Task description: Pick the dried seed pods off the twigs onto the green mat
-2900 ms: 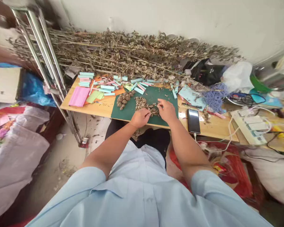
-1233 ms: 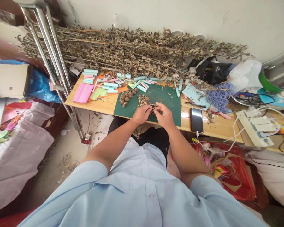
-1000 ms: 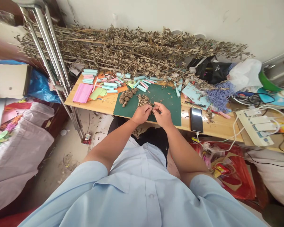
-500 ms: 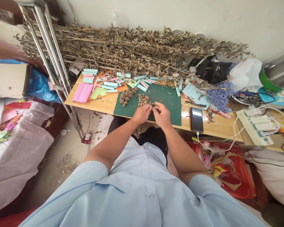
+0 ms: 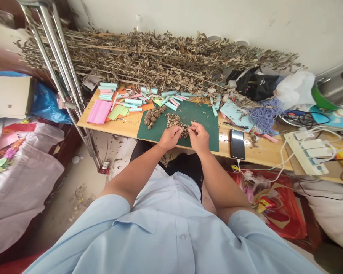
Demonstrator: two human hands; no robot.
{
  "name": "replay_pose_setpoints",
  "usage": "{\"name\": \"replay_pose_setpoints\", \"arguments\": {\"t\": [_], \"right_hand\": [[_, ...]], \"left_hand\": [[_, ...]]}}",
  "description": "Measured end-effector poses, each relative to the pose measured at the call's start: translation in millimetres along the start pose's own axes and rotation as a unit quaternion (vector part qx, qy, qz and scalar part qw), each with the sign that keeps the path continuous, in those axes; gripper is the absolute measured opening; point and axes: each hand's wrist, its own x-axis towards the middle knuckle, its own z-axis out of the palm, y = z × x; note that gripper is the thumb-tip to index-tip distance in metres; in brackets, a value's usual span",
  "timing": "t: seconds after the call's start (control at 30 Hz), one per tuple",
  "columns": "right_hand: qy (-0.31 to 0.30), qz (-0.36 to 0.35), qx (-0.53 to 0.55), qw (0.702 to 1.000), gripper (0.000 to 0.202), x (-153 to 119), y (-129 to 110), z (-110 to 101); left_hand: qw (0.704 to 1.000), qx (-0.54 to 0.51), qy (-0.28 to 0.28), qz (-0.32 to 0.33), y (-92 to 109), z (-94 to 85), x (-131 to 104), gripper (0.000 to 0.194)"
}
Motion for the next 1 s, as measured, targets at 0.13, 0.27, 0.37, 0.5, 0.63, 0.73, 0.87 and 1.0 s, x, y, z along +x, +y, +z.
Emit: {"name": "replay_pose_setpoints", "arguments": {"t": [0.13,0.27,0.37,0.5,0.63,0.73,0.87,1.0], "right_hand": [[-0.012,0.001,-0.014,1.000,0.038,3,2,-2],[0.000,0.010,-0.019,1.000,0.036,5,6,-8],[0.017,0.011,-0.027,0.999,0.034,6,10,-12],[0.020,0.016,-0.027,0.999,0.034,7,12,-16],[-0.009,-0.006,-0.050,0.999,0.033,10,11,-18],[-0.033,-0.058,-0.093,0.993,0.030,15,9,-19],[-0.077,-0.098,-0.124,0.984,0.035,18,7,-22],[-0.085,-0.093,-0.137,0.983,0.038,18,7,-26]], "left_hand": [[0.996,0.039,-0.061,0.056,0,-1.6,-4,0.034],[0.973,0.072,-0.169,0.142,-3,-2.8,-8,0.036],[0.955,0.074,-0.219,0.188,-6,-3.3,-8,0.038],[0.942,0.075,-0.240,0.222,-7,-4.8,-7,0.041],[0.945,0.086,-0.244,0.201,-2,-7.3,-6,0.047],[0.956,0.100,-0.211,0.177,1,-7.5,-7,0.049],[0.968,0.109,-0.157,0.161,2,-5.1,-7,0.049],[0.973,0.109,-0.128,0.157,0,-2.2,-7,0.045]]}}
